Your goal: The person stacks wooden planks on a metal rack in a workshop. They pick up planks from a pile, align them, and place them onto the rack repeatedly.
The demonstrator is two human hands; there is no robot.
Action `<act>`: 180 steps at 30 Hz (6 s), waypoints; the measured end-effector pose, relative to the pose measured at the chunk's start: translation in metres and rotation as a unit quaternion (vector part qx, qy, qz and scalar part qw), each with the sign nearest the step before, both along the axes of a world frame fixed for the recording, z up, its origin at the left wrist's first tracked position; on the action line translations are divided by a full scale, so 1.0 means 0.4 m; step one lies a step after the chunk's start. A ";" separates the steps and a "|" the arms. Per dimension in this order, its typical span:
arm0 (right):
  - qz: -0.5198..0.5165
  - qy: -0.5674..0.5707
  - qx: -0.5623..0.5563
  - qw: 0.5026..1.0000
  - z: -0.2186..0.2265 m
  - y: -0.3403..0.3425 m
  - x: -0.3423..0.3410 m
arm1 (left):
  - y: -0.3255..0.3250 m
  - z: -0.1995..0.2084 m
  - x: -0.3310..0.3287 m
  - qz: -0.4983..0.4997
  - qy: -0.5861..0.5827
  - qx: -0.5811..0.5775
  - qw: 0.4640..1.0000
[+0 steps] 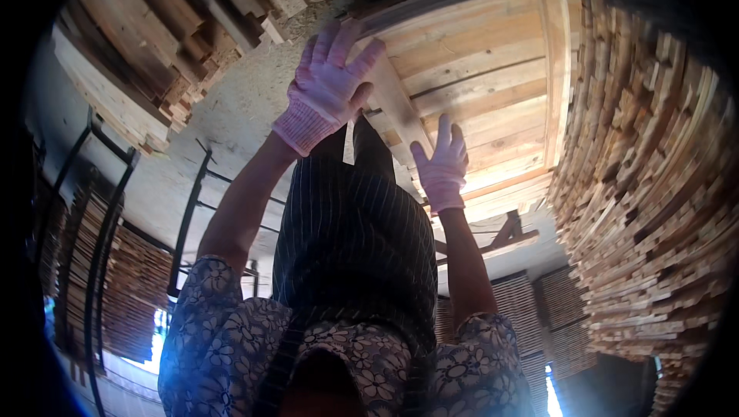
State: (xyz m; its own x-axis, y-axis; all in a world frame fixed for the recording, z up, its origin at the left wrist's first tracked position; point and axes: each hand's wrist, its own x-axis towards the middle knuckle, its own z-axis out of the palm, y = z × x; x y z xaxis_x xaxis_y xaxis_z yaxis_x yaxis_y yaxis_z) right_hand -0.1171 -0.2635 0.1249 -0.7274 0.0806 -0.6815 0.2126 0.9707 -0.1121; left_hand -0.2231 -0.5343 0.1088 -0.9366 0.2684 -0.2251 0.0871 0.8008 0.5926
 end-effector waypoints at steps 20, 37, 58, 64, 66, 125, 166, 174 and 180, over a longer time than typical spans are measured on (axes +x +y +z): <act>-0.240 0.124 0.031 0.962 -0.033 -0.032 0.243 | 0.129 -0.076 -0.121 -0.452 -0.035 -0.403 0.795; -0.862 0.105 -0.110 0.484 -0.317 0.128 0.944 | 0.584 -0.116 0.439 -0.553 0.082 -0.304 0.772; -0.900 0.265 -0.270 -0.216 -0.199 0.392 1.063 | 0.651 -0.053 0.416 -0.594 0.046 -0.369 0.713; -0.916 0.246 -0.266 -0.171 -0.292 0.468 1.030 | 0.617 -0.100 0.427 -0.597 0.127 -0.338 0.716; -0.918 0.238 -0.267 -0.171 -0.249 0.486 0.986 | 0.613 -0.099 0.424 -0.585 0.114 -0.354 0.721; 0.174 0.094 -0.064 0.978 0.081 -1.153 -0.497 | -0.731 0.334 0.019 0.596 -0.103 0.062 0.794; -0.546 0.078 -0.516 0.655 0.365 0.045 0.116 | 0.294 0.363 0.370 0.181 -0.417 0.482 0.749; -0.625 0.226 -0.124 0.737 0.050 0.316 0.193 | 0.570 -0.011 0.403 -0.002 -0.312 0.229 0.922; -0.643 0.161 -0.125 0.738 0.009 0.346 0.230 | 0.369 0.093 0.353 0.055 -0.351 0.222 0.908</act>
State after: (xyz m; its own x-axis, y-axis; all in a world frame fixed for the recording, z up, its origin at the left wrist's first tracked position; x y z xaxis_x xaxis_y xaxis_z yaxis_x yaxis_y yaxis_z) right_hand -0.0250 -0.1251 0.1286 -0.2863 0.7464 -0.6008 0.8631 -0.0713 -0.4999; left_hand -0.0818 -0.3867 0.1461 -0.6313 0.3924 -0.6690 -0.5022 0.4505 0.7381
